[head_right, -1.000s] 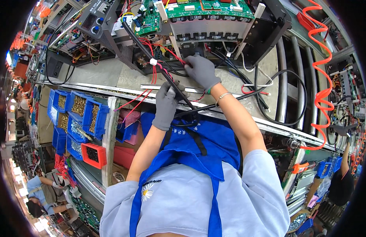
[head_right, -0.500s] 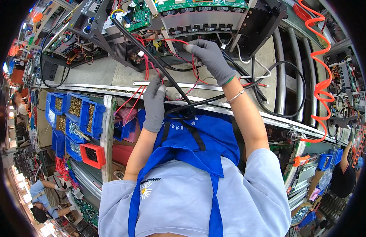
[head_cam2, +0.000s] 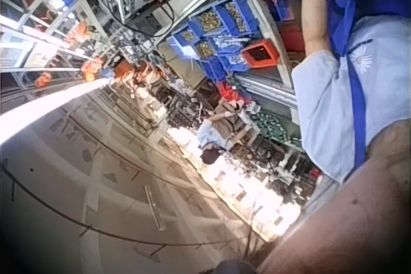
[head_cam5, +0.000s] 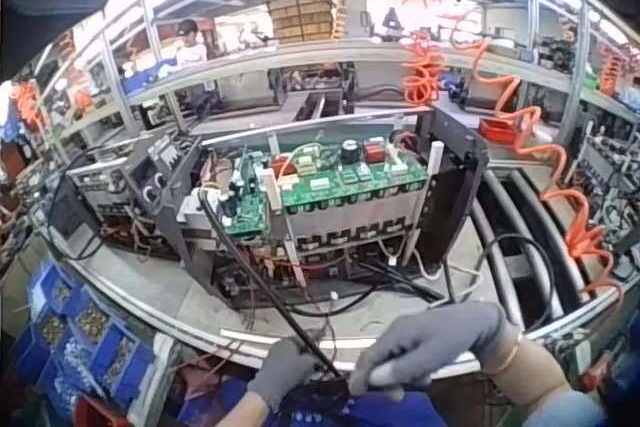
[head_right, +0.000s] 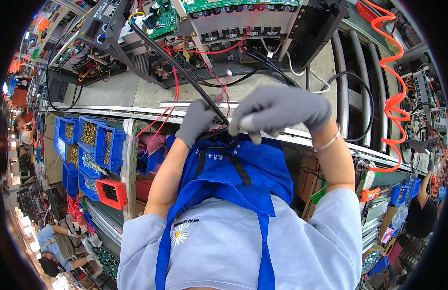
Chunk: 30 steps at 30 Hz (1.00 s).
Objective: The person assembles an electronic device by connecting various wires to a circuit board and using a pneumatic screwdriver to secure components. They handle red and black wires, route them through the device frame, and fasten parts with screws.
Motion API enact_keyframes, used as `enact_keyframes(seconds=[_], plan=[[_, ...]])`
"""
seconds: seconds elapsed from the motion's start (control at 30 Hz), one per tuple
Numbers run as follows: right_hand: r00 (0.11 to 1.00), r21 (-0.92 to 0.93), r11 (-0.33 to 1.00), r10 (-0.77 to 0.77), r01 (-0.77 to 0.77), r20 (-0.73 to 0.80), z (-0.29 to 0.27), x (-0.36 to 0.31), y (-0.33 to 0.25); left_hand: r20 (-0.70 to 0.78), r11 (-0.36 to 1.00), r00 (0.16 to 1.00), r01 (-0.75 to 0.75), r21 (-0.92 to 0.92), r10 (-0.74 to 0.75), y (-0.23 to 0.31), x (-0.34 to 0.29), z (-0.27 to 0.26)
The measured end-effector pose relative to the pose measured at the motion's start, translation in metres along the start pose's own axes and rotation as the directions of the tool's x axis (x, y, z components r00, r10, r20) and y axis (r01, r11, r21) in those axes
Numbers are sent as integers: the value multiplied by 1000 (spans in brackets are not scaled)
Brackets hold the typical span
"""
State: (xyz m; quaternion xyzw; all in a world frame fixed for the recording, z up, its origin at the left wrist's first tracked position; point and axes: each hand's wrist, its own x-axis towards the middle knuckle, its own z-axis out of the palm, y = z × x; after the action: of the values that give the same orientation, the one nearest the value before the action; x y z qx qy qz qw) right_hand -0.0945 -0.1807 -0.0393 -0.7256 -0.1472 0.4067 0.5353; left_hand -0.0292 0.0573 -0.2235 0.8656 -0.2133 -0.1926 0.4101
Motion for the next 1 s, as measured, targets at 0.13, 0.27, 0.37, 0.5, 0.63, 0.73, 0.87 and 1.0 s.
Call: enact_keyframes(seconds=[0.13, 0.27, 0.37, 0.5, 0.63, 0.73, 0.87, 1.0], plan=[[959, 26, 994, -93, 103, -267, 12, 9, 32, -193, 956, 972, 75, -282, -134, -6, 8, -11], [596, -543, 807, -560, 235, -575, 3, 58, 36, -402, 925, 903, -10, -380, -155, 5, 12, -26], [501, -689, 720, -625, 76, -598, -27, 111, 76, -470, 974, 881, -59, -219, -52, 6, 0, -28], [721, -259, 963, -232, 76, -653, -29, 133, 78, -499, 938, 862, -97, -331, -87, 21, -18, -29], [785, 135, 960, -115, 246, -609, -31, 160, 89, -519, 960, 854, -115, -255, -35, 9, 6, -34], [698, 247, 907, -68, 340, -713, -43, 169, 93, -511, 956, 860, -154, -250, 5, -7, 32, -37], [659, 353, 861, 28, 366, -752, -59, 169, 86, -423, 832, 900, -152, -533, -107, -9, 48, -38], [746, 550, 762, 136, 342, -652, -70, 180, 80, -397, 750, 901, -137, -647, -177, -20, 74, -37]])
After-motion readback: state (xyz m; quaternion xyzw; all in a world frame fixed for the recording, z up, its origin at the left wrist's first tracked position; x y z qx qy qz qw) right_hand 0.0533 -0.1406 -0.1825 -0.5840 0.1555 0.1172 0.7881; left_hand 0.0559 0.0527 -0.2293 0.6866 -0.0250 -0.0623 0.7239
